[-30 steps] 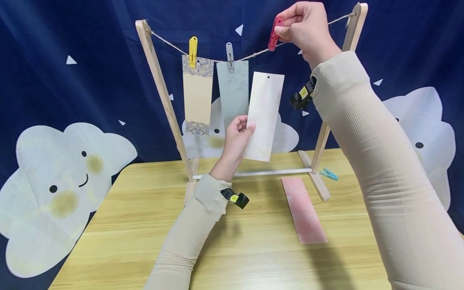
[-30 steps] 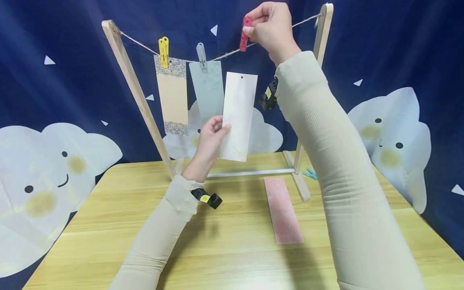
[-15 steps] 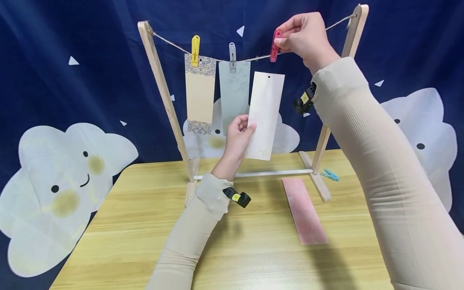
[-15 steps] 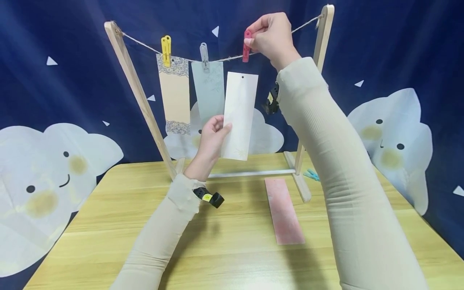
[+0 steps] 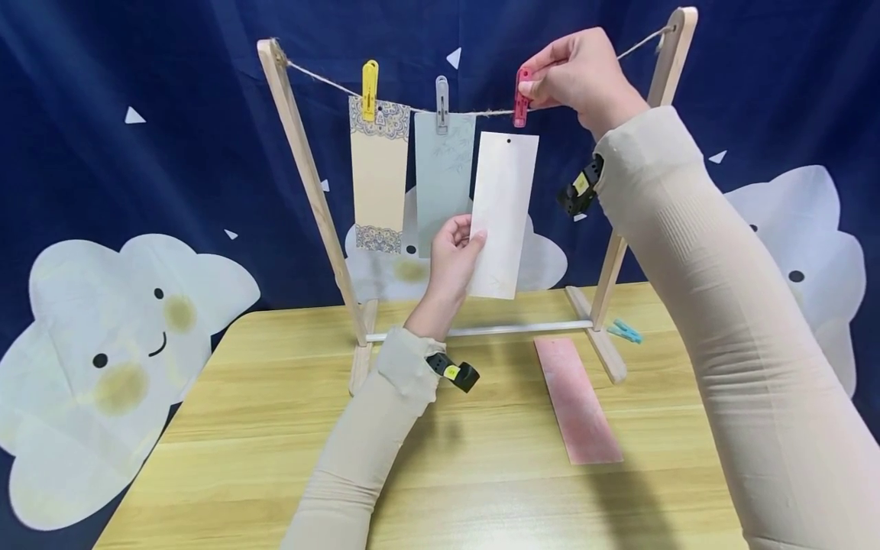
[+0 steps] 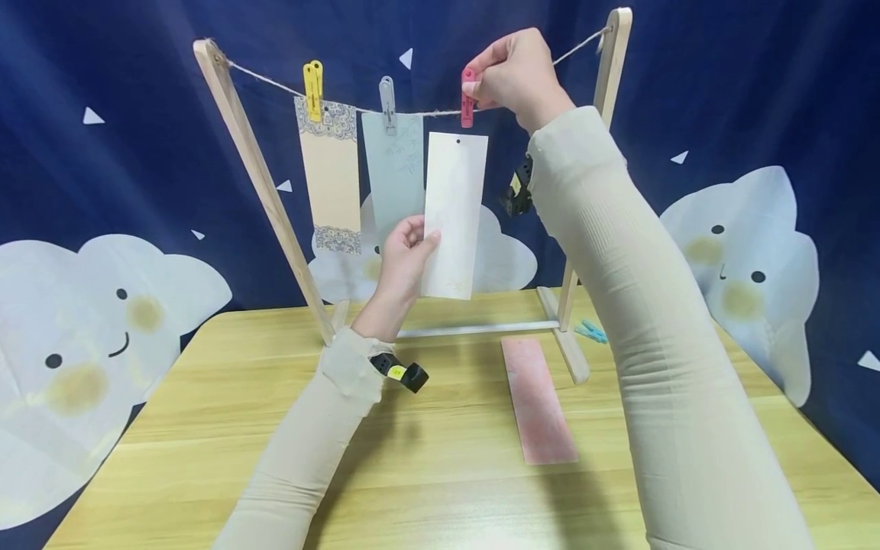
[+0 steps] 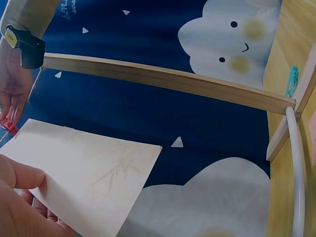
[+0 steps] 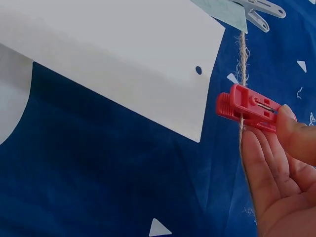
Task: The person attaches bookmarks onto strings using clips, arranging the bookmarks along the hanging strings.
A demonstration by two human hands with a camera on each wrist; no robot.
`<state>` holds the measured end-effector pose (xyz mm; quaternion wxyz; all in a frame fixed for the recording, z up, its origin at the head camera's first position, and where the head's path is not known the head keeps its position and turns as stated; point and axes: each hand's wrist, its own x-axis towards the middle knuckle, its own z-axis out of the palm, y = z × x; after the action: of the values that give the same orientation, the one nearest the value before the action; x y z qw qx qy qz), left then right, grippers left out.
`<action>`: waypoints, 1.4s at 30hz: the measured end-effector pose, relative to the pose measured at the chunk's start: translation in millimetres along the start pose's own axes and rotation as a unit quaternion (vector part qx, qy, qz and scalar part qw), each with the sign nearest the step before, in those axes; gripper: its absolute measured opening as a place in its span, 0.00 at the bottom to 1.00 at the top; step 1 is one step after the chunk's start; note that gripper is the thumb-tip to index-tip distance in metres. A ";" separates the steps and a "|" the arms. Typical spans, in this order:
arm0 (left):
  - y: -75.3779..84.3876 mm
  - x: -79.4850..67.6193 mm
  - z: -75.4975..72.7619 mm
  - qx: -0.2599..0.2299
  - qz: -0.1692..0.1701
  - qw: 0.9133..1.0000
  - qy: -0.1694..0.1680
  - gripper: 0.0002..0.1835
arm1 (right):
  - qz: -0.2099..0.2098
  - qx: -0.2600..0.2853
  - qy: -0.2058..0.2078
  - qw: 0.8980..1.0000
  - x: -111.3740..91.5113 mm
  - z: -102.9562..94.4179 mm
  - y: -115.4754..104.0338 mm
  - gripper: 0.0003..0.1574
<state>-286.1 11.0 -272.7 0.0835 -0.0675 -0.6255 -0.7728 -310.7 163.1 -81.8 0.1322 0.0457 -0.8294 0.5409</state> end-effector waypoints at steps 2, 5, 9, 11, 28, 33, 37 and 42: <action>0.4 0.1 1.2 0.002 0.003 1.000 -0.002 0.13 | 0.004 -0.003 -0.003 1.000 -0.2 -0.9 0.3 0.11; 0.9 0.9 3.4 0.004 0.007 1.000 -0.004 0.13 | 0.006 -0.008 -0.006 1.000 -0.4 -1.7 0.7 0.11; 3.2 1.5 6.1 0.004 0.010 1.000 -0.001 0.12 | 0.008 -0.017 -0.006 1.000 0.2 -2.0 -0.1 0.12; 4.5 1.6 7.3 0.002 0.012 1.000 -0.001 0.11 | 0.011 -0.021 -0.007 1.000 0.8 -2.3 -0.6 0.12; 10.2 2.7 13.7 -0.018 0.025 0.999 0.012 0.11 | 0.026 -0.056 -0.048 0.997 5.9 -5.6 0.8 0.13; 10.7 3.1 13.4 -0.014 0.020 1.000 0.012 0.11 | 0.033 -0.058 -0.062 0.996 7.0 -7.0 0.5 0.15; 10.5 2.6 13.1 -0.011 0.018 1.000 0.010 0.11 | 0.032 -0.048 -0.081 0.995 6.6 -9.5 1.6 0.16; 11.0 1.4 14.0 -0.013 0.024 1.000 0.006 0.11 | 0.025 -0.032 -0.107 0.993 6.4 -13.7 3.1 0.20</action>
<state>-285.1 22.5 -258.9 0.1054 -0.0791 -0.6128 -0.7792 -315.2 177.3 -77.6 0.0304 0.0784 -0.8565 0.5093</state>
